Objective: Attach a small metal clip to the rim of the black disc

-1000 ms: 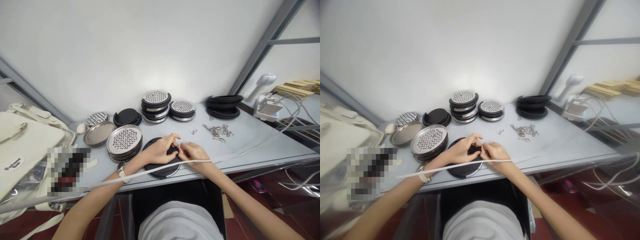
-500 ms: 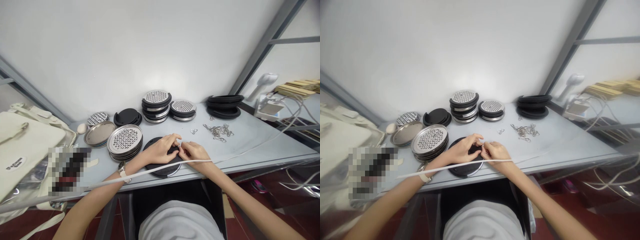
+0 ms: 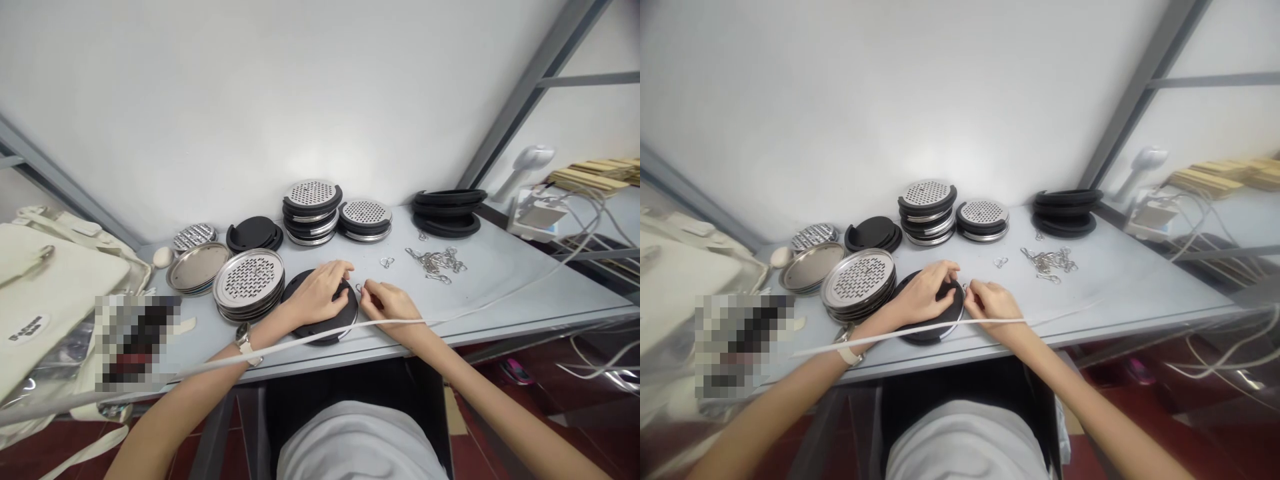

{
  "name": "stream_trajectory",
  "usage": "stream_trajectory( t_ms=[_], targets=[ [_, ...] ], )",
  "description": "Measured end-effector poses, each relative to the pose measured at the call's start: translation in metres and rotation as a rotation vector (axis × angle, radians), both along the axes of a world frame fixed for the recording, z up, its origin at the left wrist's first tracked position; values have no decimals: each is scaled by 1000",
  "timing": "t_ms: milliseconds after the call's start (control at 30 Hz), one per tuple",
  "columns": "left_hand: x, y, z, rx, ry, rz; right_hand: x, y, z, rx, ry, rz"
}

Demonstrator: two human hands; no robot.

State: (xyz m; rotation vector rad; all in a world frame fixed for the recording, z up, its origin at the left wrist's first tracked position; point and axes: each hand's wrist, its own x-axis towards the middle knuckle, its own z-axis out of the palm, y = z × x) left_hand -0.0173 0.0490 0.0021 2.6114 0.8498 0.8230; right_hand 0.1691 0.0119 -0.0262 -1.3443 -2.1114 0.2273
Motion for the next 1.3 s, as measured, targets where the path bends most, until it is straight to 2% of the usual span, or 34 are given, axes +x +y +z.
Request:
stream_trajectory(
  t_ms=[133,300,433,633,833,1300],
  targets=[
    [1,0,-1,14,24,124,0,1,1,-68,16,-11],
    [1,-3,4,-39,44,33,1,1,2,-126,20,4],
    [1,-8,8,-82,71,-65,2,3,0,-178,5,84],
    [2,-8,8,-23,89,5,4,4,-2,-192,-34,118],
    [2,-8,9,24,132,-32,3,4,0,-206,-31,101],
    [1,-6,7,52,141,-15,1,3,3,-228,-66,85]
  ],
)
